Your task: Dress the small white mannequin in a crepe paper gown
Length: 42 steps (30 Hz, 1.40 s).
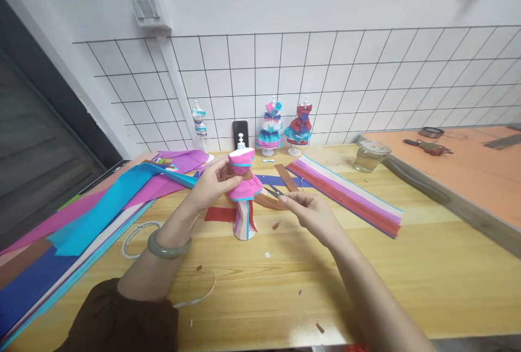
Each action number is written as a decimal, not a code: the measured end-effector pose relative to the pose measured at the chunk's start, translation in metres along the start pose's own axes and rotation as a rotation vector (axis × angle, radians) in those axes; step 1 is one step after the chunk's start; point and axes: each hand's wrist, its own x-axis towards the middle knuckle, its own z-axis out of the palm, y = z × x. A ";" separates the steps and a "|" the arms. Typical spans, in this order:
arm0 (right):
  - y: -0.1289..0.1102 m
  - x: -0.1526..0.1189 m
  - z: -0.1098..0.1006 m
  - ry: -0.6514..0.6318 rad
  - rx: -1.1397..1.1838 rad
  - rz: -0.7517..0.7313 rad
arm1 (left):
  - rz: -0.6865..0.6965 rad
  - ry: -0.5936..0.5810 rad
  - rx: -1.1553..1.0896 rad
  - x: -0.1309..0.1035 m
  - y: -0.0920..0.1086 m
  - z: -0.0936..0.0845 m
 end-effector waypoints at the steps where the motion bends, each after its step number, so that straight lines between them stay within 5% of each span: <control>1: 0.007 0.000 -0.003 0.022 -0.065 -0.006 | -0.003 -0.002 -0.005 0.000 0.000 0.001; 5: 0.042 0.001 -0.017 0.039 -0.371 -0.075 | 0.014 -0.024 -0.007 -0.002 0.000 0.002; 13: 0.086 -0.010 -0.023 0.081 -0.829 0.154 | 0.005 -0.063 0.049 -0.007 0.003 0.007; 17: 0.096 -0.014 -0.020 0.100 -0.992 0.061 | 0.015 -0.004 0.103 -0.007 0.006 0.013; 20: 0.097 -0.013 -0.019 0.197 -1.079 -0.154 | 0.013 0.010 0.173 -0.008 0.008 0.017; 25: 0.050 -0.023 0.000 0.364 -0.680 -0.574 | 0.036 -0.004 0.183 -0.011 0.007 0.019; 31: -0.018 -0.044 0.040 0.219 -0.145 -0.625 | 0.047 0.003 0.153 -0.014 0.003 0.026; 42: -0.011 -0.032 0.056 0.232 0.036 -0.555 | 0.071 -0.041 0.410 -0.021 0.025 0.032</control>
